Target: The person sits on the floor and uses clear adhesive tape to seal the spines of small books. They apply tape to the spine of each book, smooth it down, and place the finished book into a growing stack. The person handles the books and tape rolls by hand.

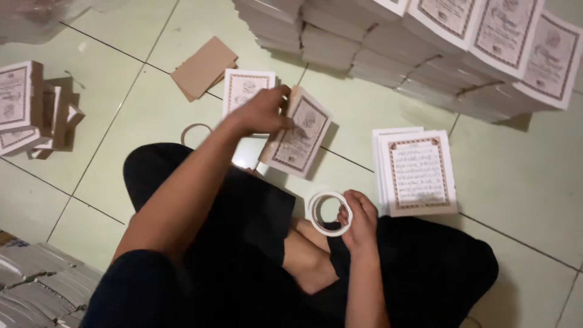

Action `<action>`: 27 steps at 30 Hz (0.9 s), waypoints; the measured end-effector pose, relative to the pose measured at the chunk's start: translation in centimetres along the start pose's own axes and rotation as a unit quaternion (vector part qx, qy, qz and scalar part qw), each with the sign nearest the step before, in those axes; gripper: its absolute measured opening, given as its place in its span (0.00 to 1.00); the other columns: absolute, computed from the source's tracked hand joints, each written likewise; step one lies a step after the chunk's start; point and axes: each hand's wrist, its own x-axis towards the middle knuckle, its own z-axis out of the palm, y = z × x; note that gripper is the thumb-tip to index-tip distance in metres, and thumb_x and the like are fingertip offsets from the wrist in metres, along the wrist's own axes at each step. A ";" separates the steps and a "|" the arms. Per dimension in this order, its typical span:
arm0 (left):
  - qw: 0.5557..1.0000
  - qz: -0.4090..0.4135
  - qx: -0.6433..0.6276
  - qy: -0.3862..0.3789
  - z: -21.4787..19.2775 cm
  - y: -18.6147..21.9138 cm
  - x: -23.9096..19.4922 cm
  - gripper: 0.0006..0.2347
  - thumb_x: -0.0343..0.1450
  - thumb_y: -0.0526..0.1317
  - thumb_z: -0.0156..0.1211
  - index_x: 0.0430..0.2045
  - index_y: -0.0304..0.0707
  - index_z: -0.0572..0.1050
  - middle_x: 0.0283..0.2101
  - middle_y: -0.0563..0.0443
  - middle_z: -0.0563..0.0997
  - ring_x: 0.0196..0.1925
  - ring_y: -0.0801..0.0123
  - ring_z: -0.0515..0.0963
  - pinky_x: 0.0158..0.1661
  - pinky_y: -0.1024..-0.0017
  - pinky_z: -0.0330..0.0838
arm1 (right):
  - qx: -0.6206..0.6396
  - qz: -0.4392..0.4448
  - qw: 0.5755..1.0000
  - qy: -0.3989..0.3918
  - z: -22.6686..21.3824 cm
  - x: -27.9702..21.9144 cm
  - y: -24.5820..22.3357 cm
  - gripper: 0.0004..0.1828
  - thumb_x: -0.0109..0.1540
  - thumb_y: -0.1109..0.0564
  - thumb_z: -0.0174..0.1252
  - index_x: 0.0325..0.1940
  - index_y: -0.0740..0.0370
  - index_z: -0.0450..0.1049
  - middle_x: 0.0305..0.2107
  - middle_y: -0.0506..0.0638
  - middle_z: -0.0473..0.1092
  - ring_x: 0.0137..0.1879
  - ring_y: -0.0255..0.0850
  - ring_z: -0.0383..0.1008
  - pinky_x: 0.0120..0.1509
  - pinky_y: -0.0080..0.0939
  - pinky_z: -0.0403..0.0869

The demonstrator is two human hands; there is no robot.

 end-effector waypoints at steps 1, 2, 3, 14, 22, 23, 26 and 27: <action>1.000 0.000 -0.001 0.004 -1.8 0.4 -1.2 0.27 0.58 0.42 0.73 0.52 0.39 0.73 0.38 0.44 0.85 0.46 0.45 0.85 0.46 0.46 0.78 | -0.002 -0.001 1.000 -0.004 0.0 0.0 -0.1 0.05 0.67 0.60 0.59 0.45 0.62 0.71 0.22 0.45 0.60 0.23 0.33 0.61 0.20 0.25 0.56; 0.986 -0.015 -0.166 -0.003 -3.6 0.7 -2.5 0.28 0.60 0.36 0.67 0.57 0.36 0.70 0.42 0.43 0.82 0.42 0.51 0.84 0.41 0.54 0.81 | -0.008 0.001 1.000 -0.002 0.0 0.0 -0.1 0.05 0.67 0.60 0.59 0.45 0.62 0.71 0.22 0.45 0.60 0.23 0.33 0.61 0.20 0.25 0.56; 0.944 -0.028 -0.328 -0.011 -5.4 1.0 -3.8 0.29 0.61 0.29 0.61 0.61 0.32 0.67 0.45 0.41 0.79 0.38 0.57 0.83 0.36 0.62 0.84 | -0.015 0.002 1.000 0.000 0.0 0.0 0.0 0.05 0.67 0.60 0.58 0.45 0.61 0.70 0.22 0.45 0.59 0.23 0.33 0.61 0.20 0.25 0.56; 0.977 -0.175 -0.039 0.116 -3.1 -13.0 2.9 0.30 0.67 0.38 0.58 0.68 0.39 0.62 0.63 0.36 0.73 0.63 0.45 0.73 0.60 0.53 0.71 | -0.062 0.009 0.997 0.038 1.6 0.0 -0.9 0.11 0.62 0.61 0.57 0.28 0.53 0.64 0.14 0.42 0.52 0.20 0.27 0.55 0.19 0.26 0.47; 0.936 -0.280 -0.100 0.188 -2.9 -8.7 0.0 0.33 0.70 0.31 0.58 0.72 0.33 0.51 0.76 0.35 0.49 0.72 0.44 0.59 0.65 0.51 0.68 | -0.092 0.015 0.994 0.064 -0.7 1.6 0.7 0.02 0.65 0.56 0.58 0.37 0.52 0.72 0.16 0.42 0.59 0.21 0.28 0.58 0.21 0.29 0.58; 0.940 -0.272 -0.078 0.190 -2.3 -10.0 0.3 0.31 0.71 0.39 0.61 0.69 0.36 0.55 0.74 0.35 0.53 0.71 0.40 0.60 0.63 0.47 0.67 | -0.070 0.007 0.996 0.059 -0.8 1.7 0.7 0.05 0.65 0.57 0.58 0.35 0.53 0.70 0.15 0.41 0.57 0.19 0.27 0.57 0.19 0.28 0.55; 0.941 -0.276 0.013 0.196 -1.1 -9.8 0.2 0.33 0.72 0.46 0.62 0.70 0.37 0.52 0.74 0.35 0.54 0.71 0.39 0.59 0.60 0.43 0.66 | -0.067 -0.002 0.997 0.049 -0.9 1.4 0.4 0.08 0.64 0.58 0.58 0.31 0.52 0.67 0.15 0.40 0.56 0.19 0.27 0.56 0.19 0.27 0.52; 0.934 -0.287 0.084 0.198 -1.0 -9.1 0.1 0.38 0.72 0.44 0.60 0.75 0.36 0.45 0.77 0.37 0.51 0.74 0.41 0.57 0.59 0.44 0.67 | -0.085 -0.003 0.995 0.047 -0.7 1.2 0.3 0.09 0.63 0.58 0.58 0.30 0.50 0.67 0.16 0.40 0.56 0.21 0.28 0.57 0.22 0.27 0.53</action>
